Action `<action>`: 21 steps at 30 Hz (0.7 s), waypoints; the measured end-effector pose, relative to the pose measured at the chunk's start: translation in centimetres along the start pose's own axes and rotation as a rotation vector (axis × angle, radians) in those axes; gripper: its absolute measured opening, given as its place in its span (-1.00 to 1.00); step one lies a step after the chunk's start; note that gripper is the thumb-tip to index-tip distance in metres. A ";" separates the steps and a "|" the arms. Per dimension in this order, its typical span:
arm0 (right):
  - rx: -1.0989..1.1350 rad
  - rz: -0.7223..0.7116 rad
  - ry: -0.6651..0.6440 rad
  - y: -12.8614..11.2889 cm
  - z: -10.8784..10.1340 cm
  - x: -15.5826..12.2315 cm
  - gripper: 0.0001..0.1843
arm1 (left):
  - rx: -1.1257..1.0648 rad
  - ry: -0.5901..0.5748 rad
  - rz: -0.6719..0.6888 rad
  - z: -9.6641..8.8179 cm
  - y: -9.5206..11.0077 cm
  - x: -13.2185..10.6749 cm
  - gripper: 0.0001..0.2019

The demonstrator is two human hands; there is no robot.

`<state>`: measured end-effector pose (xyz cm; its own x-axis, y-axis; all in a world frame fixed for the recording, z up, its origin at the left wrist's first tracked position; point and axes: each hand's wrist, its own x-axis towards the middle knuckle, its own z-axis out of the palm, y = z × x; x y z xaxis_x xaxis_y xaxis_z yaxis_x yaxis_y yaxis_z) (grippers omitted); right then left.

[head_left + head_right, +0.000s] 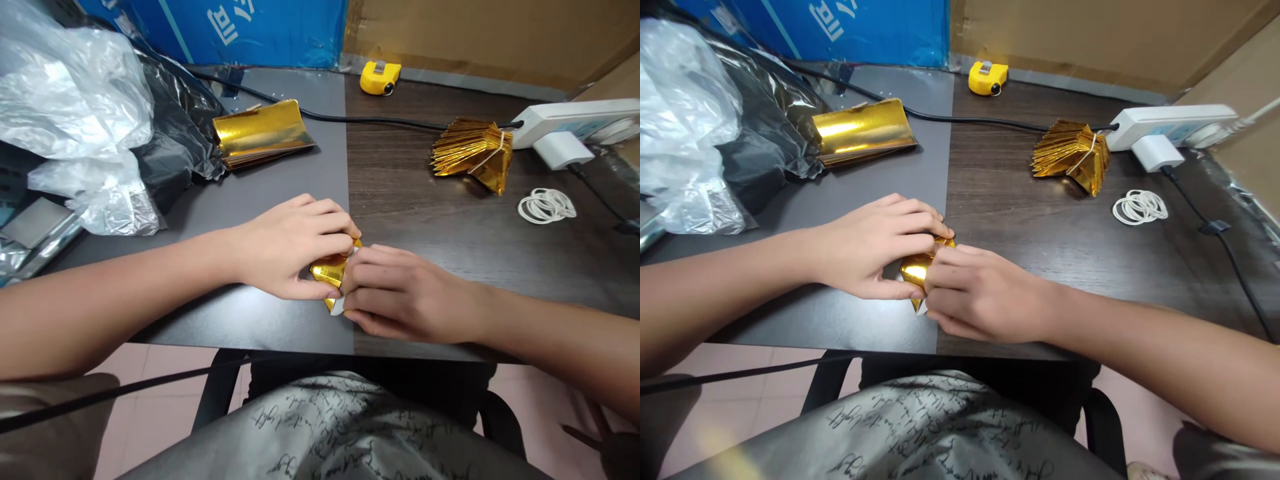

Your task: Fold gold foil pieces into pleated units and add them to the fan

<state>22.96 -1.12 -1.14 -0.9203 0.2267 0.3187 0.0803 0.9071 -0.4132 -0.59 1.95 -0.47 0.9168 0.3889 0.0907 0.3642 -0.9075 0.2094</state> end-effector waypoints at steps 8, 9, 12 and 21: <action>0.067 0.113 0.060 -0.5 0.8 0.3 -0.86 | -0.092 -0.063 -0.069 0.0 0.3 -0.1 -0.53; 0.071 0.121 0.067 -0.6 0.8 0.3 -0.87 | -0.100 -0.067 -0.073 0.0 0.3 -0.1 -0.54; 0.076 0.143 0.093 -0.8 1.0 0.4 -0.88 | -0.120 -0.075 -0.083 0.1 0.2 -0.1 -0.53; 0.025 0.152 0.143 -0.8 1.2 0.6 -0.89 | -0.164 -0.079 -0.110 0.1 0.2 0.0 -0.53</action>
<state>21.92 -2.18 -1.66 -0.8346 0.4102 0.3678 0.2035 0.8499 -0.4861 -0.47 1.74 -0.48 0.8852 0.4649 -0.0169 0.4374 -0.8194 0.3705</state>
